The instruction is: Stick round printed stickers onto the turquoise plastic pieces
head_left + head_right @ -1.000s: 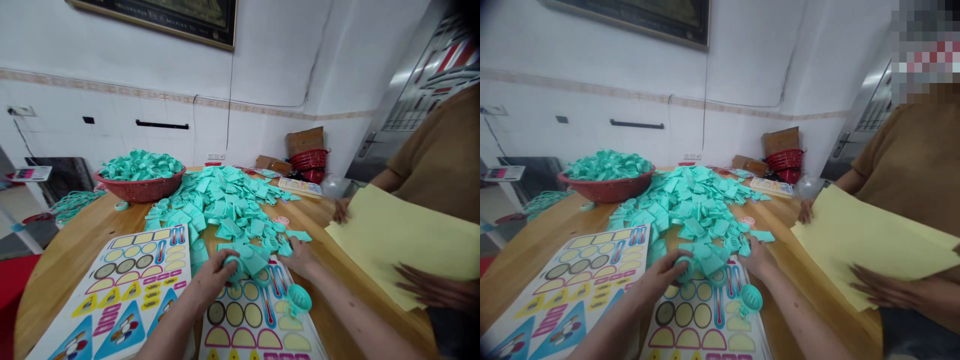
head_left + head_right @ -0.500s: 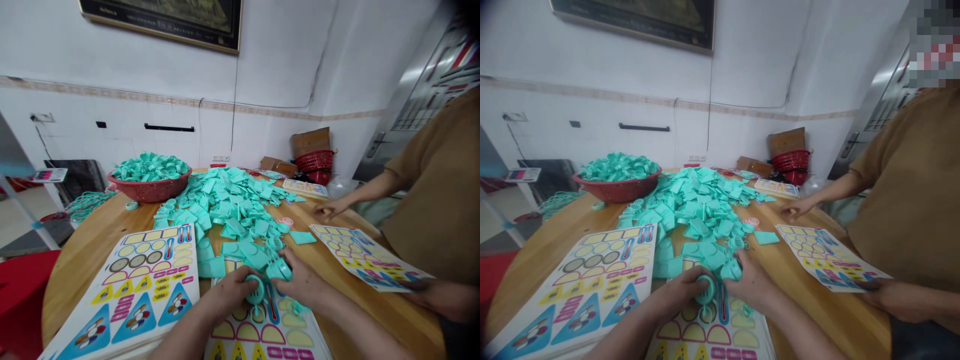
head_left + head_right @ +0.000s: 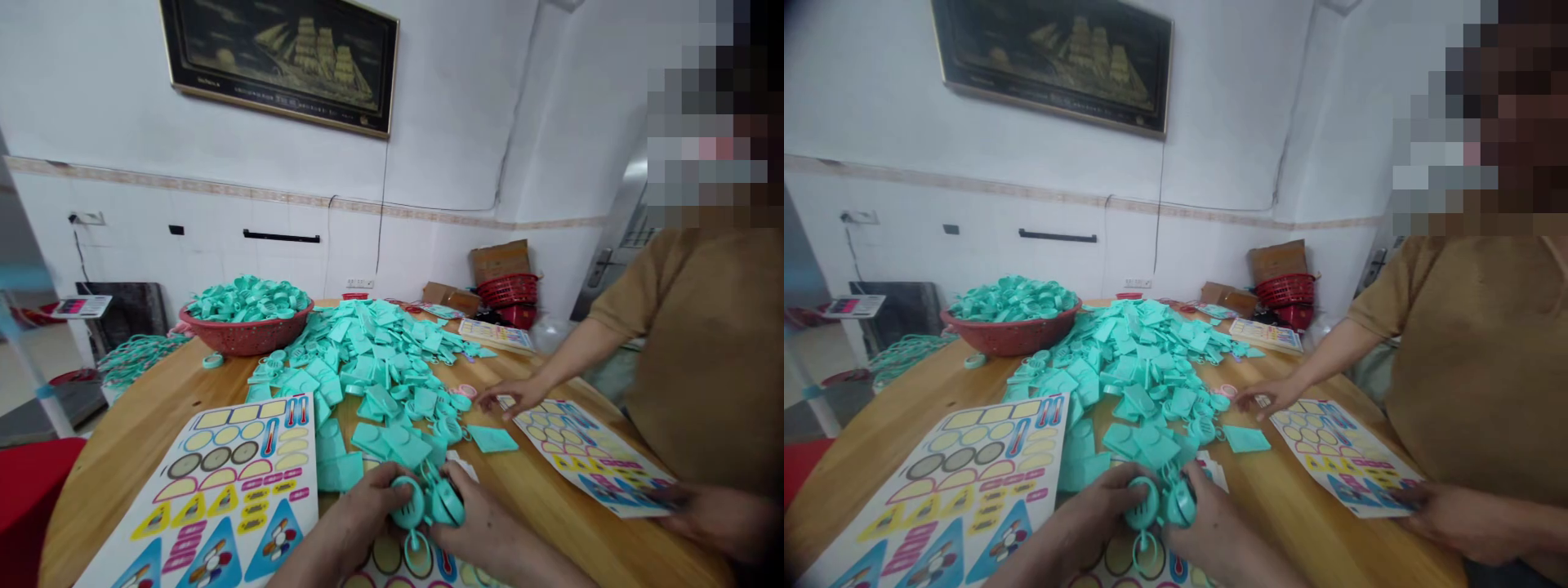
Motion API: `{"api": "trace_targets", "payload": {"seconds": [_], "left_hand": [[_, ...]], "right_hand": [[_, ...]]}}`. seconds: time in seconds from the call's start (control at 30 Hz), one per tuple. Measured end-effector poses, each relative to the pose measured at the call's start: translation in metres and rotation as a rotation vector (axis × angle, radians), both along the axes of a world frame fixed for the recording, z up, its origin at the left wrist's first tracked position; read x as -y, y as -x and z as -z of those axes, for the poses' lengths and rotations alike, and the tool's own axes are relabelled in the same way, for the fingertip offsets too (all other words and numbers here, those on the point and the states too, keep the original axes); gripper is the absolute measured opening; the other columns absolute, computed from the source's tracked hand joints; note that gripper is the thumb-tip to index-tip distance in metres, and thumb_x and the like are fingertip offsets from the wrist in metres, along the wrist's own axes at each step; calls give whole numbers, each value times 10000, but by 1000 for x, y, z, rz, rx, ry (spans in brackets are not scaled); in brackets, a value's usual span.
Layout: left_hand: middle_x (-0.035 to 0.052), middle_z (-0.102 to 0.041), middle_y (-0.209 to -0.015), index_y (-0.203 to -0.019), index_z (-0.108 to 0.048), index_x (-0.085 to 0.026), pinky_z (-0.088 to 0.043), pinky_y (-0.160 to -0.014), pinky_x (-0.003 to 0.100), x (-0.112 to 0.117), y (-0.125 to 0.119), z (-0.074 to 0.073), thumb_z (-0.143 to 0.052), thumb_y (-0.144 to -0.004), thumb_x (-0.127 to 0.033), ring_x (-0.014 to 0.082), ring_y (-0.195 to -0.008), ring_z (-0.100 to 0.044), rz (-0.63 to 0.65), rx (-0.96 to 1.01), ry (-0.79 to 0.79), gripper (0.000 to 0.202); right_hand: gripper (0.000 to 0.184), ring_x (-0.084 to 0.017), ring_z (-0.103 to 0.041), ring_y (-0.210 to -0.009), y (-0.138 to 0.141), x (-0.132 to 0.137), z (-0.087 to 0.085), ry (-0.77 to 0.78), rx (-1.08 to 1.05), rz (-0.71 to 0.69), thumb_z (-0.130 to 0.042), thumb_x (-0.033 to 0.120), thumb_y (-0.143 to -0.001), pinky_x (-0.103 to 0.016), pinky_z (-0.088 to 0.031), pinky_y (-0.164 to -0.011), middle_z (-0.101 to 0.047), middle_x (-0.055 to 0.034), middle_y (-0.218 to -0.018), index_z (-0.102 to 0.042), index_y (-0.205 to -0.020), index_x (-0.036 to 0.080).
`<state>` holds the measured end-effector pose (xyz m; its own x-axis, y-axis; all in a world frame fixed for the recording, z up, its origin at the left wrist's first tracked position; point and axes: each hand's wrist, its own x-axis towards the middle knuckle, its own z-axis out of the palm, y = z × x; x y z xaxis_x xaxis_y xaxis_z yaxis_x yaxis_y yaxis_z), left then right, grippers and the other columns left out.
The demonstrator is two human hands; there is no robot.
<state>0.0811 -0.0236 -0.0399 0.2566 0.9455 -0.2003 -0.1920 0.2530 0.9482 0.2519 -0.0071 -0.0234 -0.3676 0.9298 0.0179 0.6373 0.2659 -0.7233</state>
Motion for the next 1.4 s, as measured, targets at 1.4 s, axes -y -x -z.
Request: {"api": "trace_targets", "payload": {"seconds": [1.4], "left_hand": [[18,-595,-732,-863,-538,-163,-408,-569,242,0,-8,-12,-668,-722,-320,128,-617,-560,-216,413,32,248]], "right_hand": [[585,-235,-598,-907,-6,-2,-18,205,-243,106,-603,323,-624,-327,-450,-791,-660,-48,-994,-466,-1172,172]]}}
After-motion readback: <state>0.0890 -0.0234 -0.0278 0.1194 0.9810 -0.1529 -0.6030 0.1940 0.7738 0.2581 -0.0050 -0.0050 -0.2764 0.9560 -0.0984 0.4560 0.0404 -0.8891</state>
